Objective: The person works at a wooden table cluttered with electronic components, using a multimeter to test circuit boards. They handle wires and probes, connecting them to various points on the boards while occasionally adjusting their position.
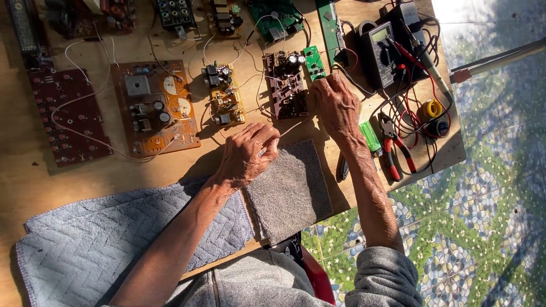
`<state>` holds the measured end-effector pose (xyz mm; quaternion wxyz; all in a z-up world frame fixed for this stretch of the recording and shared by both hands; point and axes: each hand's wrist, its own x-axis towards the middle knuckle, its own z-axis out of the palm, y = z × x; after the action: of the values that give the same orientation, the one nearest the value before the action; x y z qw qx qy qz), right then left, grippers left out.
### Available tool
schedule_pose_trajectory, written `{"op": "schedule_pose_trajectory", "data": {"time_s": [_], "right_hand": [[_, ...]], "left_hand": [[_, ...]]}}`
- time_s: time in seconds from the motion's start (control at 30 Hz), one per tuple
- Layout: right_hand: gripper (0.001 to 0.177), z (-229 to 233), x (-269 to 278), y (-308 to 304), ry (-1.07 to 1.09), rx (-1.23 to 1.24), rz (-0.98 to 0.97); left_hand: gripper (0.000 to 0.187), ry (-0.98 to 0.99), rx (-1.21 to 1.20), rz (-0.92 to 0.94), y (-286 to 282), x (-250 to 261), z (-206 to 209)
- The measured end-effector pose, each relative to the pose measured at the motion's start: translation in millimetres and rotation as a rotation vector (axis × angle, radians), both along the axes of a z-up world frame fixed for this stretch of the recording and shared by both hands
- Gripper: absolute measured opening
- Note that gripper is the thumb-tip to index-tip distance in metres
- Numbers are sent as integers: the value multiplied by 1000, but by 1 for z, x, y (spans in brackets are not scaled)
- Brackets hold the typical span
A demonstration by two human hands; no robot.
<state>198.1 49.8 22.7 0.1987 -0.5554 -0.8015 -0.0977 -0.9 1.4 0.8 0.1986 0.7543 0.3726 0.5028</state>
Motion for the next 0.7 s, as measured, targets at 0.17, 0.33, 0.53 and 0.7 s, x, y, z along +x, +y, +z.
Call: {"op": "schedule_pose_trajectory", "data": {"time_s": [0.17, 0.33, 0.53, 0.7], "right_hand": [[7, 1, -1, -6, 59, -76, -34], [18, 8, 2, -12, 129, -185, 29], [25, 9, 3, -12, 93, -214, 25], [21, 9, 1, -12, 127, -236, 24]], "left_hand": [[4, 6, -2, 16, 0, 1, -1], [3, 22, -10, 10, -1, 0, 1], [4, -1, -20, 22, -1, -1, 5], [3, 3, -3, 6, 0, -2, 1]]}}
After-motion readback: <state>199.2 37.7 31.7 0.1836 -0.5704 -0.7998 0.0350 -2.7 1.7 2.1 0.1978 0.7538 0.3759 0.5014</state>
